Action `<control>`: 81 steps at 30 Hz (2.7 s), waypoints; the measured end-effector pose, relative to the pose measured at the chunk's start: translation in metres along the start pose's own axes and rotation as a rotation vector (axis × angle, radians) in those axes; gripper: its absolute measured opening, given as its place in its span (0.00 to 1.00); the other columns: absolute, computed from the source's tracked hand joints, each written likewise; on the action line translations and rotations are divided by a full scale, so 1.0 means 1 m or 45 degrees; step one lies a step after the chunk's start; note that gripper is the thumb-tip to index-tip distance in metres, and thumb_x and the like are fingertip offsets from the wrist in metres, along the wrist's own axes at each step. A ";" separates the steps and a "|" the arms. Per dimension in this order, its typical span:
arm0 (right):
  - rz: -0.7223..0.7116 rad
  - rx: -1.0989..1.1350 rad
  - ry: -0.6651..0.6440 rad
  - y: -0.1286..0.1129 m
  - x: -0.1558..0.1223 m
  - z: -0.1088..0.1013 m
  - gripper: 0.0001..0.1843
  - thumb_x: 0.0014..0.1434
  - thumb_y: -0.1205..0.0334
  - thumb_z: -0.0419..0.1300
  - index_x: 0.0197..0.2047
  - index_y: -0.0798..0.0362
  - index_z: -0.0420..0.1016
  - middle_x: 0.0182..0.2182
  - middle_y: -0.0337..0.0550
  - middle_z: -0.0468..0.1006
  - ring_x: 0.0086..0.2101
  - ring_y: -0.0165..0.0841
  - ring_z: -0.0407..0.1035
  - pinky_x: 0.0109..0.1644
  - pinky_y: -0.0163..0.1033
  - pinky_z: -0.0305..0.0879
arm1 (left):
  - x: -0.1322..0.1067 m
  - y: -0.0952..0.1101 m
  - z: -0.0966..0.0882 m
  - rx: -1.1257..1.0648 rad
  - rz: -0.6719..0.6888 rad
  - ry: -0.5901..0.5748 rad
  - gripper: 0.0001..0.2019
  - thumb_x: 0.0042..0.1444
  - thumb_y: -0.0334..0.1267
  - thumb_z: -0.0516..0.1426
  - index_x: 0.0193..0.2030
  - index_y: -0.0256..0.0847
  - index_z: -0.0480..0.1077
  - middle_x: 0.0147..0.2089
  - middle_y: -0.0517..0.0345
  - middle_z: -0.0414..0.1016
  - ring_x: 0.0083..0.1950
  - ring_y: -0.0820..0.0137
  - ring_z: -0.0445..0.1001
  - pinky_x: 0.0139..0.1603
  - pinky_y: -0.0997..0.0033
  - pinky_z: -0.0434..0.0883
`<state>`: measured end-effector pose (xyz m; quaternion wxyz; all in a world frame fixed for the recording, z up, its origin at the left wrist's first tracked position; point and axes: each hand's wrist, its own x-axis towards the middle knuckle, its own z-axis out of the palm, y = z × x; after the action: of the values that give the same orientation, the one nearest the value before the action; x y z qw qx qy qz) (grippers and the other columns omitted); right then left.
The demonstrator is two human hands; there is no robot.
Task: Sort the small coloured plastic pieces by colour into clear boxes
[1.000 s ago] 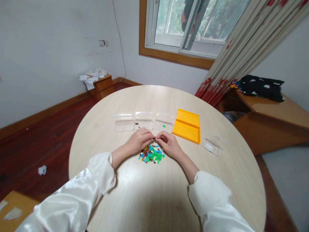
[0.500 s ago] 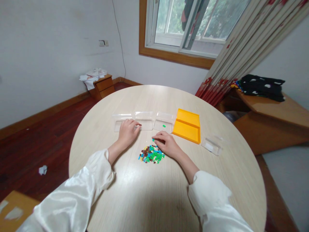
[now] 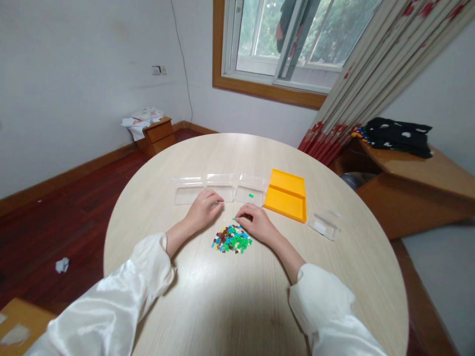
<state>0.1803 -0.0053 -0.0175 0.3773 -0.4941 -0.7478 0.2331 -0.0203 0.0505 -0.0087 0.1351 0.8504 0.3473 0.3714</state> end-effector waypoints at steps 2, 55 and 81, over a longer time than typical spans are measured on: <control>0.013 0.006 0.006 0.001 0.000 0.000 0.05 0.51 0.70 0.61 0.25 0.53 0.73 0.25 0.40 0.72 0.30 0.31 0.66 0.36 0.37 0.62 | -0.001 0.002 0.001 -0.051 0.026 -0.044 0.06 0.57 0.35 0.54 0.33 0.38 0.72 0.34 0.53 0.72 0.40 0.66 0.69 0.43 0.64 0.67; -0.165 -0.215 0.653 -0.001 -0.004 -0.007 0.05 0.58 0.65 0.55 0.34 0.50 0.73 0.30 0.42 0.76 0.34 0.34 0.67 0.38 0.41 0.64 | -0.002 0.009 -0.006 -0.172 0.183 -0.528 0.08 0.57 0.29 0.52 0.32 0.36 0.72 0.32 0.54 0.73 0.36 0.70 0.69 0.41 0.69 0.67; -0.260 -0.358 0.220 -0.003 -0.005 -0.005 0.05 0.54 0.66 0.57 0.33 0.51 0.75 0.32 0.44 0.71 0.37 0.37 0.63 0.42 0.46 0.65 | -0.003 0.007 -0.004 -0.075 -0.131 -0.370 0.09 0.57 0.36 0.53 0.28 0.37 0.70 0.25 0.59 0.69 0.27 0.73 0.65 0.30 0.74 0.61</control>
<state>0.1835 -0.0109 -0.0144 0.3891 -0.4816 -0.7840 0.0435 -0.0210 0.0436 -0.0040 0.2276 0.8720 0.3561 0.2471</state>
